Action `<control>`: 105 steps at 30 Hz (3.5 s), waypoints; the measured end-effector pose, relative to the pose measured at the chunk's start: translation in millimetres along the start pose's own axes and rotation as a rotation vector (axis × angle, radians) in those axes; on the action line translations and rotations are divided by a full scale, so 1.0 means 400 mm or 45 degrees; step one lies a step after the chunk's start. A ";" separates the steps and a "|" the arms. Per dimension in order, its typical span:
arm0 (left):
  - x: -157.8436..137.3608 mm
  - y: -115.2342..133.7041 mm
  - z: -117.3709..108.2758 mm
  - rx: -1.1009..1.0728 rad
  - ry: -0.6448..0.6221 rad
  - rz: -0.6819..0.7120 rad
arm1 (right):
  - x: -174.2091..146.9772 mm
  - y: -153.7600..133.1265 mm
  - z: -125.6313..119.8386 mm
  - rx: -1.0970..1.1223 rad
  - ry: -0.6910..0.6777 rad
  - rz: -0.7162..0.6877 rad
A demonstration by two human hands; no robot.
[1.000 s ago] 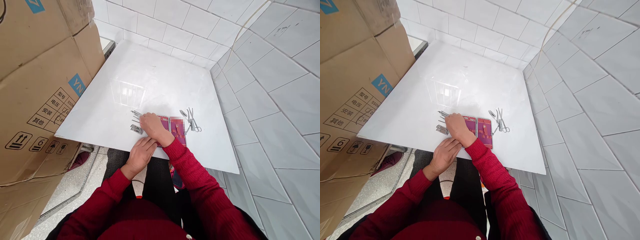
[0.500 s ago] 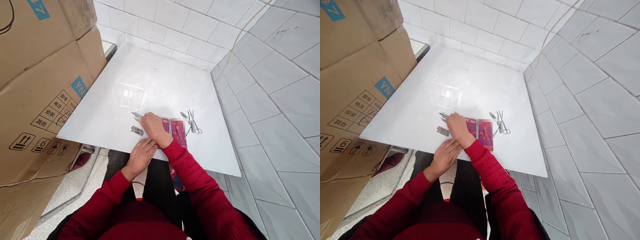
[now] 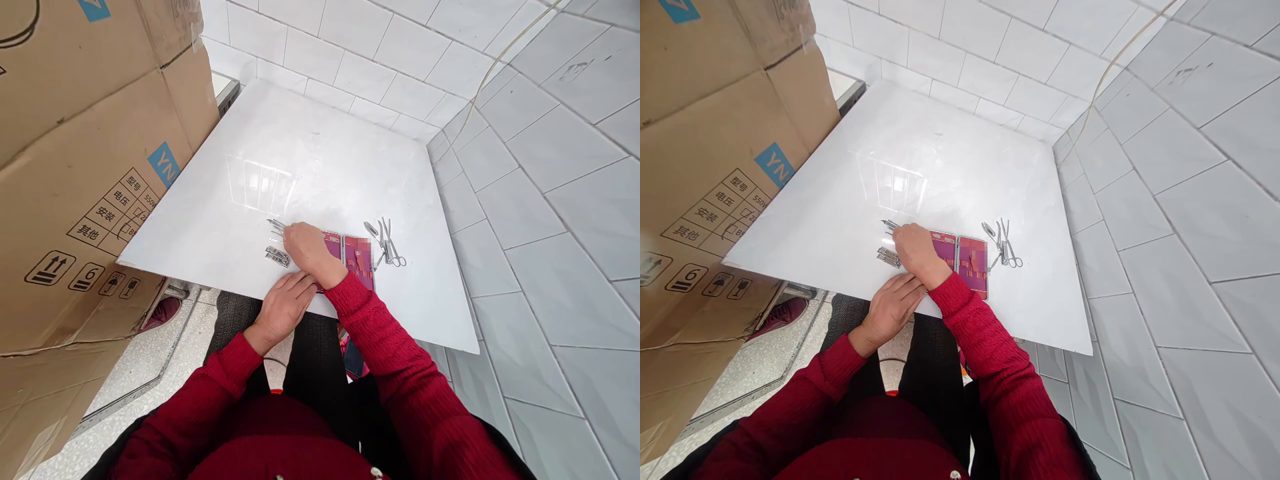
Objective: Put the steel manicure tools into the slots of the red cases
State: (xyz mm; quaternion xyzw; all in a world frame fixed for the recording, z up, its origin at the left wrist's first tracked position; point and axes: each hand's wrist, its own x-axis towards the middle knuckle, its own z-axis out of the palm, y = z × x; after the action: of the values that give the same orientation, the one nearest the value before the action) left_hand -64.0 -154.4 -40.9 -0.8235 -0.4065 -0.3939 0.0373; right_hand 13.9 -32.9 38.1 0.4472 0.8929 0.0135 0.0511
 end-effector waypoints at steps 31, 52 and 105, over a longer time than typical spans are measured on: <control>0.015 0.004 -0.010 -0.041 -0.092 -0.060 | -0.087 0.192 0.129 1.525 0.614 0.378; 0.013 0.004 -0.010 -0.054 -0.104 -0.069 | -0.095 0.183 0.130 1.135 0.605 0.454; 0.006 0.007 -0.001 -0.011 -0.006 -0.030 | -0.068 0.044 0.003 0.286 0.146 0.167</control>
State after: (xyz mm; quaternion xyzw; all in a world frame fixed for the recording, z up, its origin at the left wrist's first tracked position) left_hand -61.4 -154.7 -38.3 -0.8198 -0.4145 -0.3941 0.0280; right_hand 44.1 -44.2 40.4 0.5059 0.8591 -0.0579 -0.0513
